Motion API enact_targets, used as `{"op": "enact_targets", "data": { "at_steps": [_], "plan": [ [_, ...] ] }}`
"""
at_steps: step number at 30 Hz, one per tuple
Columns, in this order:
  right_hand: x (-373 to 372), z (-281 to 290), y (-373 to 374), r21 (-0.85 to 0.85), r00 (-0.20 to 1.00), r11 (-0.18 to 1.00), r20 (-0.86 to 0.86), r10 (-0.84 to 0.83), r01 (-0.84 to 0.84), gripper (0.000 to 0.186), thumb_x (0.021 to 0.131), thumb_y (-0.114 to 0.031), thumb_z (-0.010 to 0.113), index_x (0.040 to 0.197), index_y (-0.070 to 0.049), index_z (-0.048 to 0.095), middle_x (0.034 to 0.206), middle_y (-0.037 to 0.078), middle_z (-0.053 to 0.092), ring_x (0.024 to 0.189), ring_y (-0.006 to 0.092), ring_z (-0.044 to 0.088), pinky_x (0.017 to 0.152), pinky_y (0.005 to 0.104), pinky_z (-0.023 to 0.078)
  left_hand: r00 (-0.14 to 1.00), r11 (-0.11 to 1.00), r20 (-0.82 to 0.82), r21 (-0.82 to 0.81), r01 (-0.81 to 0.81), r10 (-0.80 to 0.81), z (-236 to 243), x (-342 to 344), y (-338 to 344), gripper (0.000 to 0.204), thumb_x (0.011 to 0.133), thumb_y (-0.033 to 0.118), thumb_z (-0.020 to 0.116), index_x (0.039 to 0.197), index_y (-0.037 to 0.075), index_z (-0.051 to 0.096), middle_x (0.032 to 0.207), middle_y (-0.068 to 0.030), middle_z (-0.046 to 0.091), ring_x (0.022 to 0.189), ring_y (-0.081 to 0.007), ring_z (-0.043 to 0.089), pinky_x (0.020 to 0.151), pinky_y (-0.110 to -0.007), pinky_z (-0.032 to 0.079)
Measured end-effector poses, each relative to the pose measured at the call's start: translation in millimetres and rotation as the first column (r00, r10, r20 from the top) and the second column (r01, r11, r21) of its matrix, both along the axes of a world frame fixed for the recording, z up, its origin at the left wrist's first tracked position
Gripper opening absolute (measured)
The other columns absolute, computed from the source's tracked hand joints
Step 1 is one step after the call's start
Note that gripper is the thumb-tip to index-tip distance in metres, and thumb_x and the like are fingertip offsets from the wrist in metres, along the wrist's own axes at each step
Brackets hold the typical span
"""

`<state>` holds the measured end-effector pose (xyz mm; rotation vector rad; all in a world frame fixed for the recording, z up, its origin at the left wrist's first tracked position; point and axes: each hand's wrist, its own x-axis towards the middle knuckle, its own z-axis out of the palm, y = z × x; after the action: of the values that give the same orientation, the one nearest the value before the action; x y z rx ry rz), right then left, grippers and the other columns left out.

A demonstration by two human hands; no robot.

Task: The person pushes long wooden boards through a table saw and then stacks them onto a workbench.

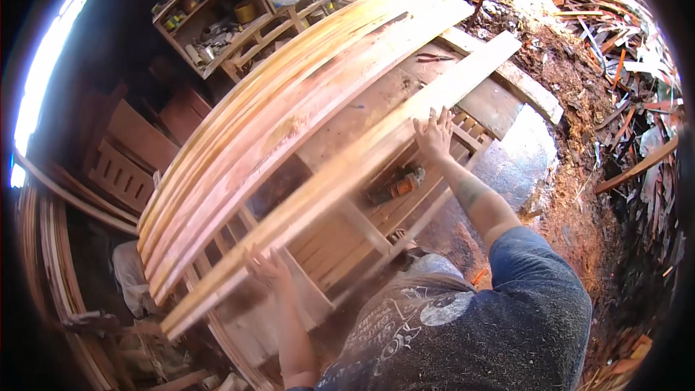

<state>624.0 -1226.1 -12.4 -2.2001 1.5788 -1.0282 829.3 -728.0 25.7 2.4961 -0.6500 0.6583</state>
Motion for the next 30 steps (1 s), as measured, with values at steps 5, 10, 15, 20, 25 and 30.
{"op": "enact_targets", "data": {
  "at_steps": [5,10,15,20,25,30],
  "plan": [
    [59.8,-12.1,-30.2,0.027,0.997,0.999,0.062,-0.040,0.038,0.083,0.092,-0.046,0.057,0.143,0.017,0.035,0.154,0.034,0.026,0.146,0.0535,0.012,0.122,0.0544,0.009,0.999,0.951,-0.020,0.306,-0.037,0.045,-31.7,44.3,-57.7,0.053,0.100,0.035,0.048,0.147,0.009,0.047,0.155,-0.0208,0.036,0.144,-0.0427,0.031,0.116,-0.061,0.022],
    [103.4,-35.3,-95.8,-0.092,0.990,0.995,-0.141,0.026,-0.039,0.077,0.096,-0.041,0.050,0.135,0.025,0.039,0.147,0.039,0.037,0.147,0.0488,0.018,0.121,0.0590,0.001,0.989,0.899,0.081,0.412,-0.145,0.122,-31.3,86.3,-118.1,0.060,0.101,0.040,0.040,0.154,0.012,0.037,0.160,-0.0140,0.033,0.144,-0.0407,0.033,0.113,-0.063,0.024],
    [205.7,-28.9,-159.3,-0.086,0.986,0.996,-0.165,-0.037,0.023,0.073,0.098,-0.048,0.045,0.123,0.019,0.057,0.146,0.036,0.040,0.147,0.0443,0.021,0.121,0.0585,0.001,0.989,0.912,0.119,0.388,-0.130,0.090,-38.2,166.4,-154.8,0.053,0.101,0.036,0.045,0.148,0.012,0.044,0.156,-0.0133,0.039,0.145,-0.0381,0.032,0.112,-0.063,0.026],
    [177.3,-25.7,-165.1,0.226,0.939,0.974,-0.330,0.095,-0.019,0.079,0.097,-0.062,0.040,0.145,0.000,0.047,0.164,0.019,0.017,0.149,0.0509,0.003,0.122,0.0566,0.007,0.987,0.894,0.102,0.420,-0.154,0.122,-37.5,159.5,-172.3,0.049,0.100,0.037,0.047,0.141,0.011,0.050,0.151,-0.0138,0.045,0.139,-0.0391,0.040,0.108,-0.062,0.031],
    [75.2,26.8,-104.4,0.256,0.969,0.949,-0.117,0.217,-0.182,0.069,0.098,-0.054,0.046,0.149,-0.008,0.042,0.160,0.023,0.025,0.149,0.0459,0.016,0.121,0.0534,0.015,0.986,0.920,0.084,0.356,-0.164,0.143,-36.2,161.5,-149.1,0.051,0.102,0.043,0.044,0.144,0.015,0.047,0.153,-0.0116,0.042,0.142,-0.0375,0.037,0.110,-0.067,0.025],
    [-146.6,-17.4,43.9,-0.046,0.995,0.998,0.088,0.054,-0.050,0.056,0.093,-0.030,0.065,0.142,-0.009,0.049,0.152,0.023,0.038,0.143,0.0395,0.033,0.117,0.0467,0.029,0.991,0.934,0.061,0.331,-0.134,0.120,-35.6,147.9,-141.0,0.052,0.103,0.047,0.041,0.143,0.014,0.048,0.154,-0.0130,0.041,0.144,-0.0380,0.034,0.112,-0.068,0.022]
  ]
}}
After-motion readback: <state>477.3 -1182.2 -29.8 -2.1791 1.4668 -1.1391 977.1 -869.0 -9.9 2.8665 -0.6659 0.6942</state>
